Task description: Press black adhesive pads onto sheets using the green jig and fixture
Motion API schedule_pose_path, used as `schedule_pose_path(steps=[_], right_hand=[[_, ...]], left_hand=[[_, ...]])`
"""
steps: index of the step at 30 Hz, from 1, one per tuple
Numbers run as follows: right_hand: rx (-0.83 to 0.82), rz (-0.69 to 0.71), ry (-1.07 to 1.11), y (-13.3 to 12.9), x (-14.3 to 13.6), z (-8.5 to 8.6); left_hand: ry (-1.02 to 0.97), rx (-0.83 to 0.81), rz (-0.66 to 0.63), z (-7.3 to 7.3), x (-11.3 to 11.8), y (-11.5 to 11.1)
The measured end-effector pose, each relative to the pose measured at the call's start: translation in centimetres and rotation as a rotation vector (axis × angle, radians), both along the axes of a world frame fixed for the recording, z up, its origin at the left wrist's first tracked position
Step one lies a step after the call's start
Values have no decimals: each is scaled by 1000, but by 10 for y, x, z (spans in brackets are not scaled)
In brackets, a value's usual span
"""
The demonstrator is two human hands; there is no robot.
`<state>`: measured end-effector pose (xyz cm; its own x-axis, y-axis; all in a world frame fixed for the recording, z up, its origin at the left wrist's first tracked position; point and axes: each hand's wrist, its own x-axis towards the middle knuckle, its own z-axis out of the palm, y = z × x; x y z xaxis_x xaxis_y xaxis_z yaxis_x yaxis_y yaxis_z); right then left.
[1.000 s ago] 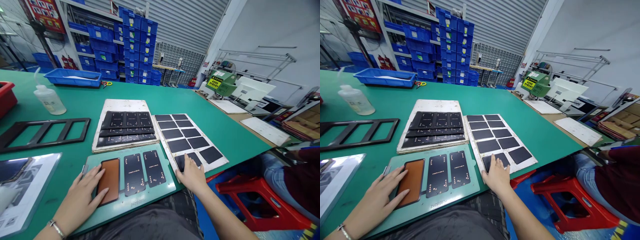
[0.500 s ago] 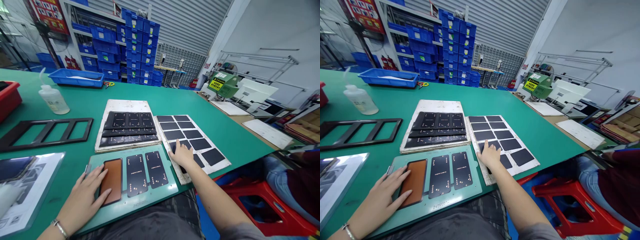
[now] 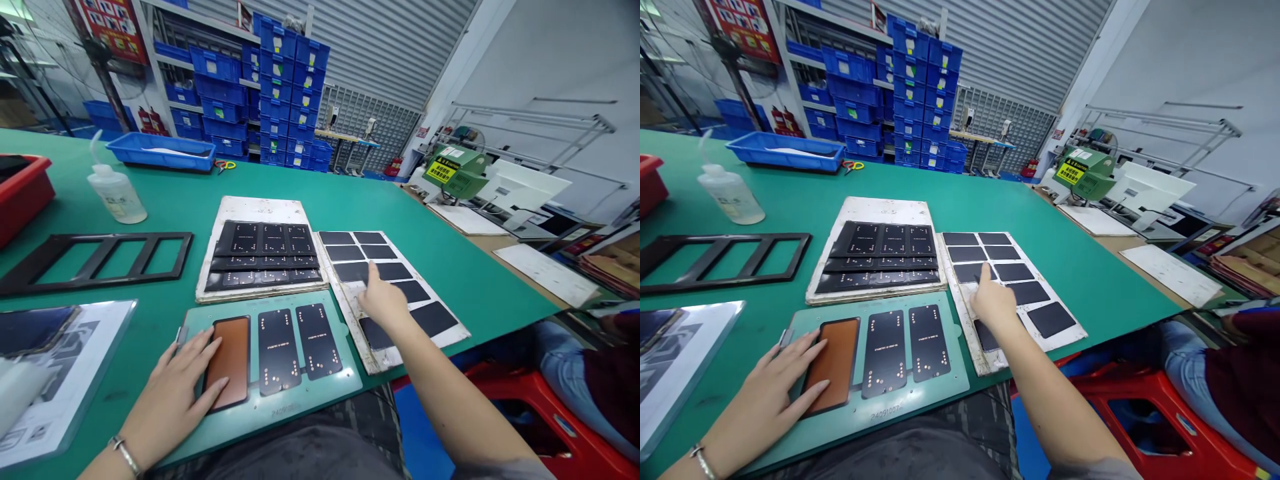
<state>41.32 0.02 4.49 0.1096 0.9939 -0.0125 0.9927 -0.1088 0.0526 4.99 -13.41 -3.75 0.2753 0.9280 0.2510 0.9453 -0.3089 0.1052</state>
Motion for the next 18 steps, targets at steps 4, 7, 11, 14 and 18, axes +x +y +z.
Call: schedule_pose_path(steps=[4, 7, 11, 14, 18], right_hand=[[138, -73, 65, 8, 31, 29], [260, -91, 261, 11, 47, 38], [309, 104, 851, 7, 23, 33], [91, 298, 1278, -1, -30, 21], [-173, 381, 1500, -12, -107, -4]], left_hand=[[25, -34, 12, 5, 2, -1], [38, -88, 19, 8, 5, -4], [29, -186, 28, 14, 11, -5], [19, -265, 27, 17, 13, -6], [25, -348, 64, 20, 5, -15]])
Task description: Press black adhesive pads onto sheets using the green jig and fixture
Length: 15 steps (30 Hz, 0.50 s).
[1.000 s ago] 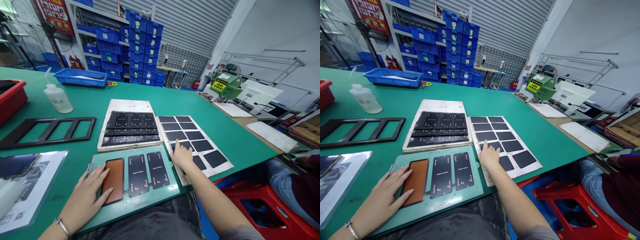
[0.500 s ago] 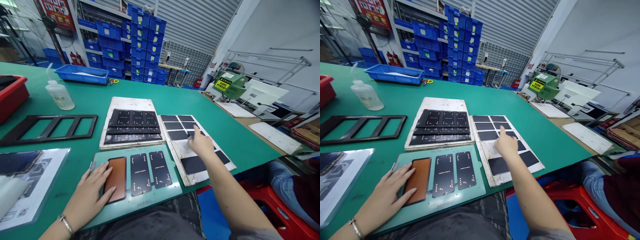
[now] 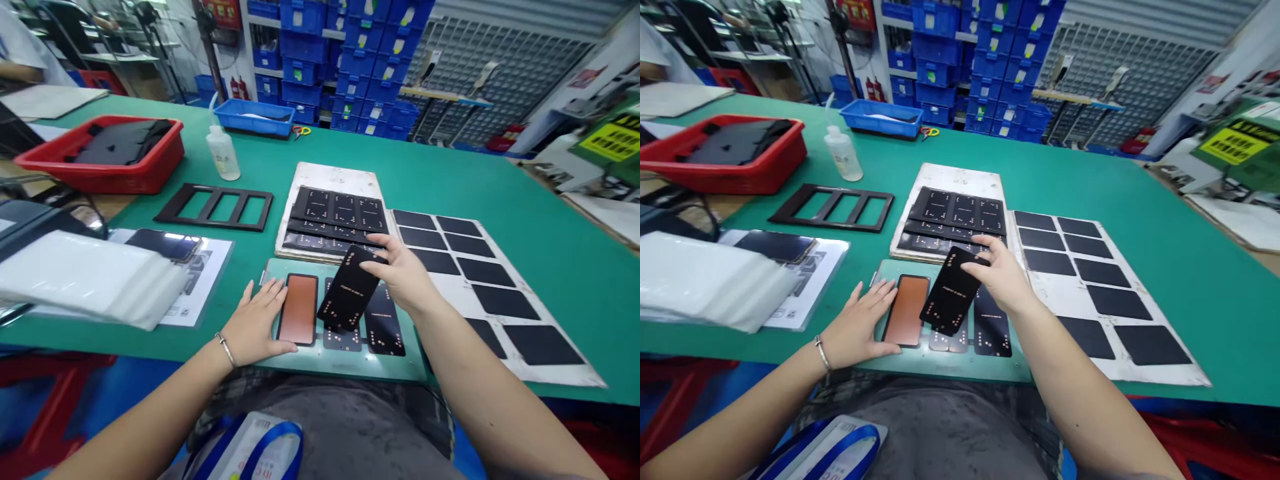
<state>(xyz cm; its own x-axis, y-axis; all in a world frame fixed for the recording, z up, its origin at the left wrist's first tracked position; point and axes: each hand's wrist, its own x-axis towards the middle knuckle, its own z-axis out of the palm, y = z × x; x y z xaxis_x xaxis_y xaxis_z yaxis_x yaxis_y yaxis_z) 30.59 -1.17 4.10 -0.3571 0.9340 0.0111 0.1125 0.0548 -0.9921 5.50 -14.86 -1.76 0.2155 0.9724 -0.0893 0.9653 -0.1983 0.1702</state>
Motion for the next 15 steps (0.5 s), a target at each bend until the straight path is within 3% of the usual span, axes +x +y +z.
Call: schedule_pose_path(steps=[6, 15], right_hand=[[-103, 166, -18, -6, -68, -28], [-69, 255, -35, -10, -94, -46]], left_hand=[[-21, -100, 33, 2, -13, -17], [-75, -155, 63, 4, -10, -16]])
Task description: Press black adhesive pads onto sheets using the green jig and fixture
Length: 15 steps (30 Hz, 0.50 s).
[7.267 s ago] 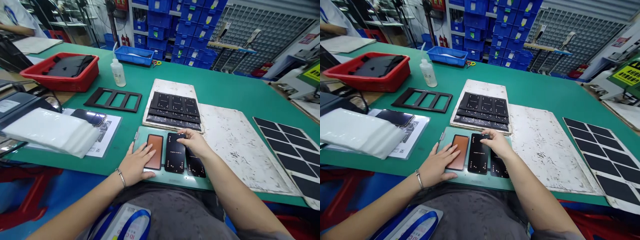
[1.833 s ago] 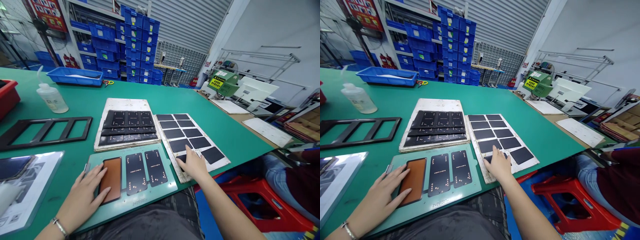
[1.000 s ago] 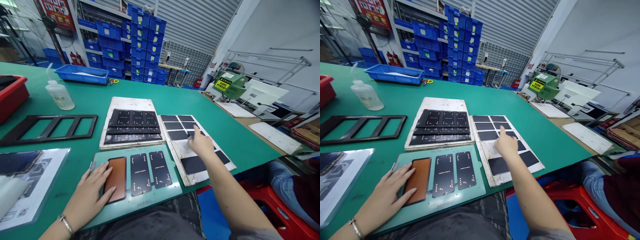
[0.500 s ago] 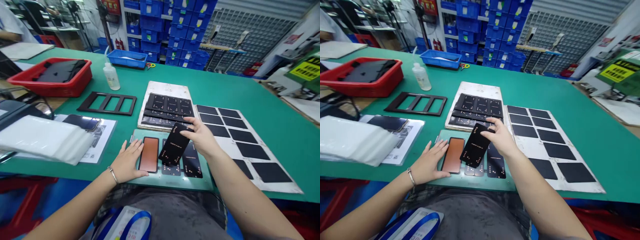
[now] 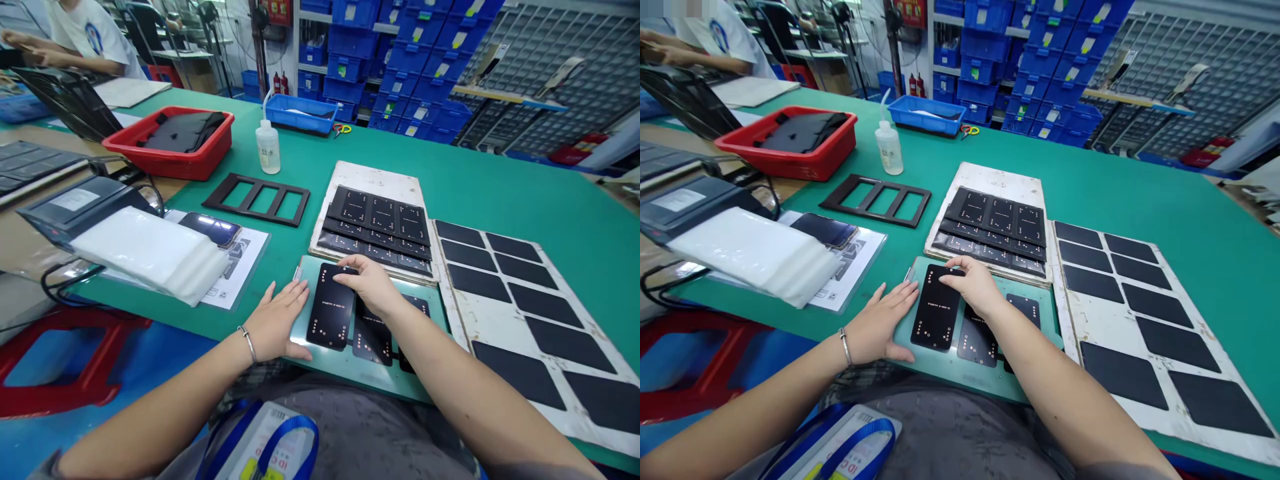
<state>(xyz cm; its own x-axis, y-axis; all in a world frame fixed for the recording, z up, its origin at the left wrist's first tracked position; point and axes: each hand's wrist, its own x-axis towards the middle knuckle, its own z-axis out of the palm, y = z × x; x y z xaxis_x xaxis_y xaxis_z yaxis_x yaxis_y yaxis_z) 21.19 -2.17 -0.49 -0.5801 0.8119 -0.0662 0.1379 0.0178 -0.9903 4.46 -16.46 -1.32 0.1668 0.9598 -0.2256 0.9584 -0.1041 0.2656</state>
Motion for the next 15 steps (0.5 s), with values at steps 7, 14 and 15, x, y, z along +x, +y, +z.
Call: schedule_pose_path(steps=[7, 14, 15], right_hand=[[45, -27, -88, -2, -1, -7], [158, -18, -219, -2, 8, -8], [240, -6, -272, 0, 10, -8]], left_hand=[[-5, 1, -12, -3, -2, -1], [-29, -5, 0, -5, -3, -1], [-30, -7, 5, -5, -3, -1]])
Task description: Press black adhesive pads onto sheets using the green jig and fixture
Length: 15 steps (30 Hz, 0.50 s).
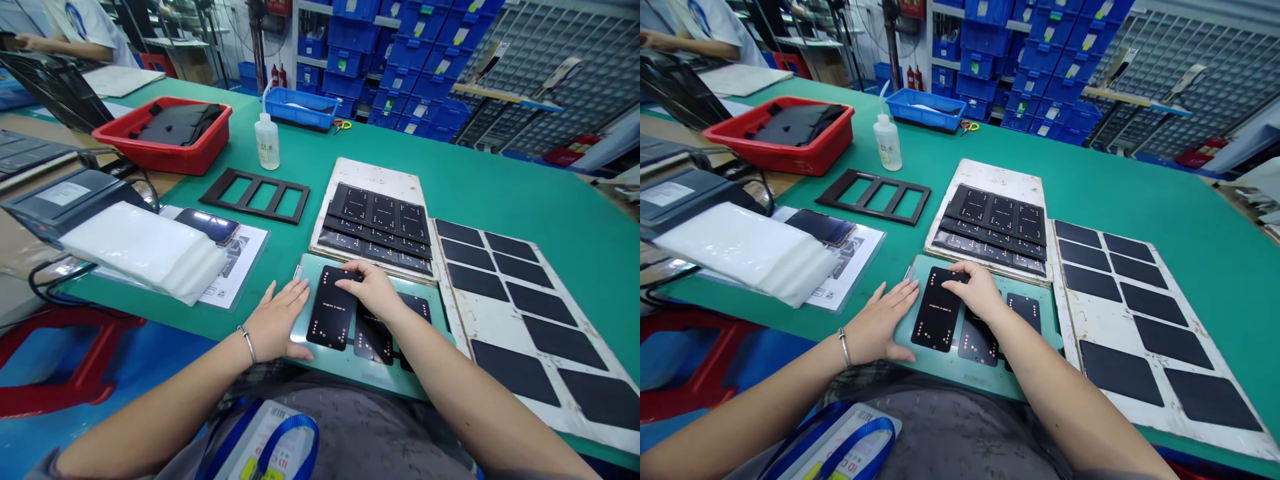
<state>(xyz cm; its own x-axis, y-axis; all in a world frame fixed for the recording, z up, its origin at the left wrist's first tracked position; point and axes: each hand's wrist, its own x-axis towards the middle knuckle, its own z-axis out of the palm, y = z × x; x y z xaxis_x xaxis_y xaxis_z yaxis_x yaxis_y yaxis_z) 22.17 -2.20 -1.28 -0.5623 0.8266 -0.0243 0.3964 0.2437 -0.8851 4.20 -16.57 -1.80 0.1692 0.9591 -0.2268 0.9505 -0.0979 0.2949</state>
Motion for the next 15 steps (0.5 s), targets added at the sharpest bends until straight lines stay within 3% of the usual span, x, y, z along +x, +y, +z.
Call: schedule_pose_path(steps=[6, 10, 15], right_hand=[[366, 147, -442, -4, 9, 1], [506, 311, -648, -37, 20, -2], [573, 461, -718, -76, 32, -5]], left_hand=[[-8, 18, -20, 1, 0, 0], [12, 25, -37, 3, 0, -1], [46, 19, -77, 10, 1, 4]])
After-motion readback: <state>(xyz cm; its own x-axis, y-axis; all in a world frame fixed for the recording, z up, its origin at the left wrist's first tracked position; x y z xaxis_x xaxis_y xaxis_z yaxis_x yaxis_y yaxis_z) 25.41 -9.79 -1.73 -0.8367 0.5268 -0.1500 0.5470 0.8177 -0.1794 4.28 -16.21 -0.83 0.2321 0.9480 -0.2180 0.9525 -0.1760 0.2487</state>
